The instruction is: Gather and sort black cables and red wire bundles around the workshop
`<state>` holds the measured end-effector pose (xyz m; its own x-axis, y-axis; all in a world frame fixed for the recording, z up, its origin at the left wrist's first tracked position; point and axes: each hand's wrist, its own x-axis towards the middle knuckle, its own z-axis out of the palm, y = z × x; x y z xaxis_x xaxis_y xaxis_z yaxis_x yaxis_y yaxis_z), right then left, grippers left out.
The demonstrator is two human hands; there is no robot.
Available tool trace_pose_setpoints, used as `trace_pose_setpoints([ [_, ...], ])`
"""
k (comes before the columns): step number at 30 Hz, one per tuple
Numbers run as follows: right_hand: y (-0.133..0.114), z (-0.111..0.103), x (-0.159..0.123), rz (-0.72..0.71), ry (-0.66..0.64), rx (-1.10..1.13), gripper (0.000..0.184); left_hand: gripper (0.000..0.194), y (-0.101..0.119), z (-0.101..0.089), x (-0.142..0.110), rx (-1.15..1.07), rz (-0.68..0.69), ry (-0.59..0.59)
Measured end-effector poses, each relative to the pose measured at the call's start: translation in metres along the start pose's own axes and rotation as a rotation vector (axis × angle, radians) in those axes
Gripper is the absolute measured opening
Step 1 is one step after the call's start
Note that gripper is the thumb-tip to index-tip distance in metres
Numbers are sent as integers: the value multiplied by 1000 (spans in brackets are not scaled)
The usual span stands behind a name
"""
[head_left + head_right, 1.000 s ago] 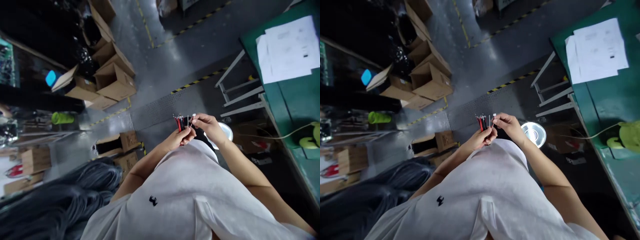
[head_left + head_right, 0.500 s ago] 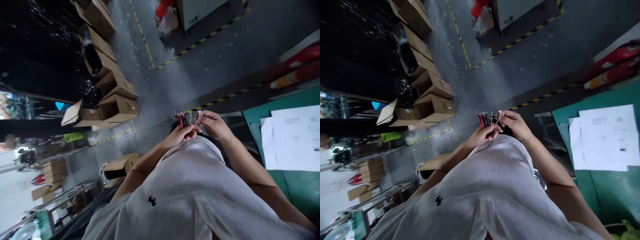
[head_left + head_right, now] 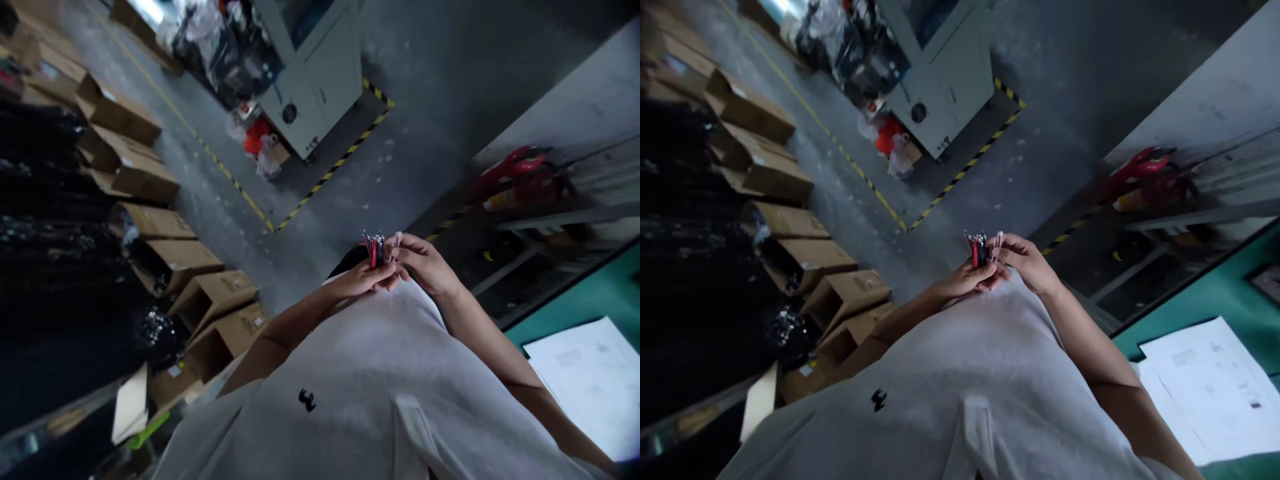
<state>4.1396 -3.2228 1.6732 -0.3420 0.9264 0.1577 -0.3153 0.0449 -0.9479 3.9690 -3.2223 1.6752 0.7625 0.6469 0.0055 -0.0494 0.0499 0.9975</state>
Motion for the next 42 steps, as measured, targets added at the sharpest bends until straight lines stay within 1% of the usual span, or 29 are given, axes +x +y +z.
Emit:
trace_pose_setpoints([
  [1,-20,-1,5,9,-16,12,36,59,23,-5,12,28,-35,-76],
  [2,-39,-2,5,12,-30,18,36,61,45,-5,24,57,-71,-146],
  [3,-58,-4,1,0,-30,20,36,62,65,0,35,83,-105,-203],
  [4,-76,-7,-7,-32,-8,24,36,63,83,9,45,98,-129,-250],
  [6,-106,-13,-32,-143,96,44,38,63,110,36,60,100,-149,-307],
  [8,-126,-19,-62,-256,202,69,37,60,126,69,69,97,-150,-329],
  [9,-133,-22,-77,-293,228,79,36,58,131,86,71,109,-152,-338],
  [11,-142,-26,-107,-336,240,99,34,53,136,117,70,165,-166,-358],
  [14,-154,-29,-146,-387,201,81,34,48,142,157,63,246,-181,-391],
  [16,-168,-29,-167,-437,192,35,33,45,150,178,59,278,-175,-421],
  [18,-186,-27,-184,-465,194,-13,32,42,166,194,58,310,-160,-436],
  [19,-197,-26,-190,-461,192,-34,33,41,176,202,59,331,-158,-436],
  [21,-223,-26,-196,-402,148,-94,37,39,200,216,66,389,-172,-448],
  [23,-253,-35,-195,-363,90,-192,46,33,229,231,83,485,-195,-504],
  [24,-271,-43,-191,-377,63,-255,49,27,245,240,97,536,-202,-546],
  [26,-311,-70,-178,-458,42,-381,50,18,277,257,136,611,-210,-614],
  [28,-356,-108,-161,-527,90,-460,45,15,309,273,186,600,-228,-635],
  [29,-380,-130,-152,-544,132,-469,44,16,326,281,214,567,-241,-621],
  [31,-431,-176,-139,-576,258,-419,47,24,363,297,272,460,-253,-578],
  [33,-481,-223,-133,-628,427,-355,53,37,405,316,329,312,-208,-510],
  [35,-529,-266,-135,-688,614,-352,57,44,451,341,385,150,-86,-397],
  [36,-551,-285,-138,-719,678,-377,56,45,474,355,412,70,-9,-325],
  [37,-571,-304,-141,-741,700,-414,56,45,496,371,439,-2,61,-257],
  [38,-591,-322,-143,-757,692,-450,55,45,516,387,466,-63,114,-209],
  [39,-611,-339,-144,-760,668,-485,54,44,536,403,492,-110,143,-187],
  [42,-673,-393,-131,-734,606,-568,50,46,586,447,569,-165,131,-200],
])
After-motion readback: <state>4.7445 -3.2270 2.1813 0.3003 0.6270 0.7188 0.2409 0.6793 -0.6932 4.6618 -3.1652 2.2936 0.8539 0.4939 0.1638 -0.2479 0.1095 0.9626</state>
